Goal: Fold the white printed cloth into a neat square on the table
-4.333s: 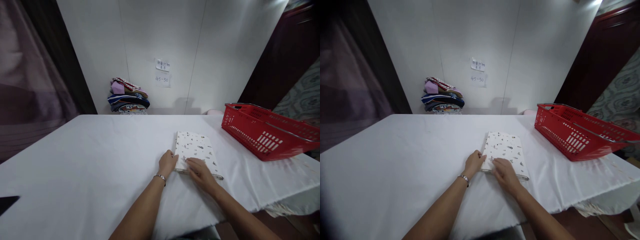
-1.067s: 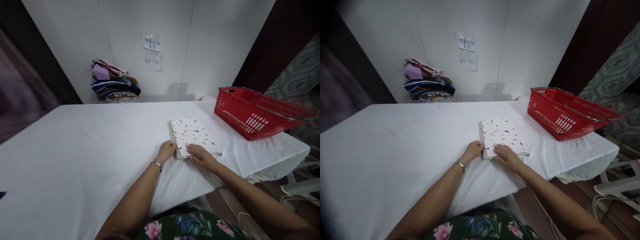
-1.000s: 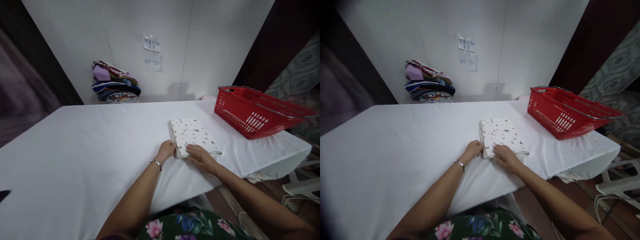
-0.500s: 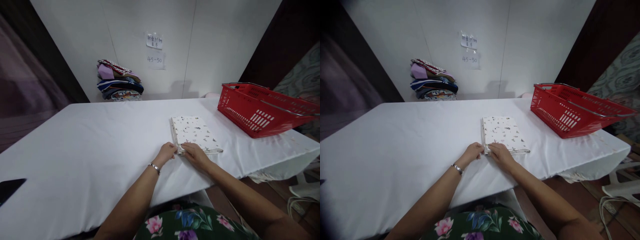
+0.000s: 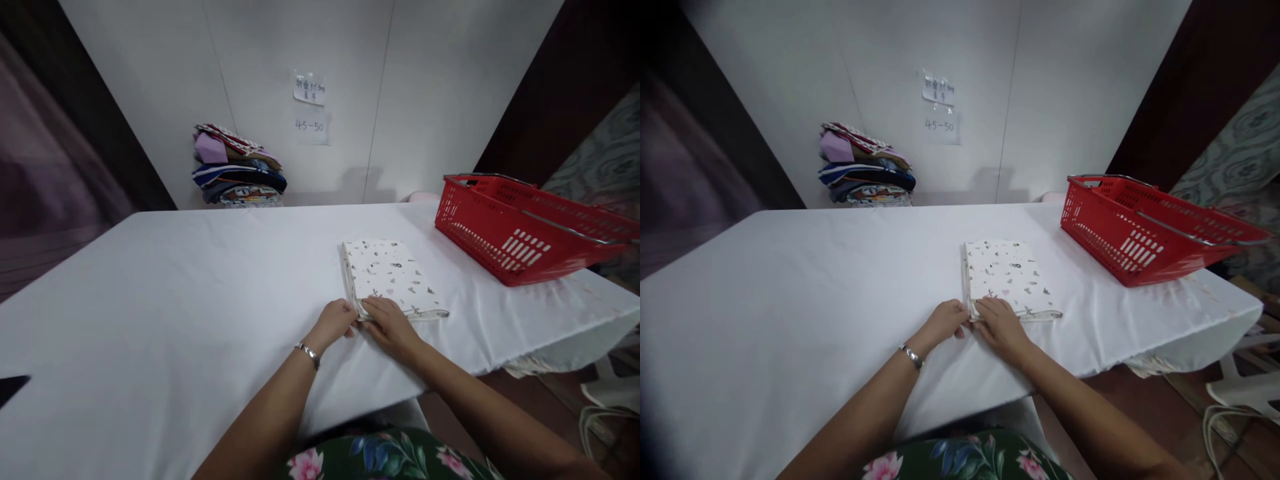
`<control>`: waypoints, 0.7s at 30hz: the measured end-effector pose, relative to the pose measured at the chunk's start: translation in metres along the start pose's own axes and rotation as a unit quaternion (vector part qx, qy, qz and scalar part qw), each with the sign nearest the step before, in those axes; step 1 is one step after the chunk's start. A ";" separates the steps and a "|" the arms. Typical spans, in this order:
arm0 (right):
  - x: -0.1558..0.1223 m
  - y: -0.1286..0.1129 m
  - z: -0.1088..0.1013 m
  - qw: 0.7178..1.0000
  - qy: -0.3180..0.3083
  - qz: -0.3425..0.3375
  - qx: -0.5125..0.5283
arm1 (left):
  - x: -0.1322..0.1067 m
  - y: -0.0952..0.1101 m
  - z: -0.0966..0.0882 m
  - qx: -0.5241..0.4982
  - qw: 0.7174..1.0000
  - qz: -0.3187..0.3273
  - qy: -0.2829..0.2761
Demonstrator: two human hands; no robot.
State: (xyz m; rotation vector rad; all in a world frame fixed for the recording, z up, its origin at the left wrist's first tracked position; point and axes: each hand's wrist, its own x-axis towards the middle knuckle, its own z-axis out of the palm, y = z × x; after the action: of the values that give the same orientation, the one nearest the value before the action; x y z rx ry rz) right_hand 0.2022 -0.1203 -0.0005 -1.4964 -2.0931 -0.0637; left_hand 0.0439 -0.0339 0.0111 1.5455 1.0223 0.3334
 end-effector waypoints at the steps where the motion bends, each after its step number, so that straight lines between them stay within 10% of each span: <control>1: -0.001 0.000 0.001 1.000 0.000 -0.006 -0.005 | 0.001 -0.001 0.000 -0.004 1.000 0.002 0.001; 21: -0.002 0.005 0.007 0.993 0.061 0.068 0.075 | -0.001 0.006 0.006 -0.090 0.994 -0.060 0.022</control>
State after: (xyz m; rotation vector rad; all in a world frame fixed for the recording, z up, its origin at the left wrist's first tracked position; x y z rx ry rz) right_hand 0.2043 -0.1173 -0.0086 -1.5001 -1.8527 0.0512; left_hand 0.0496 -0.0377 0.0149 1.3149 1.0849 0.3668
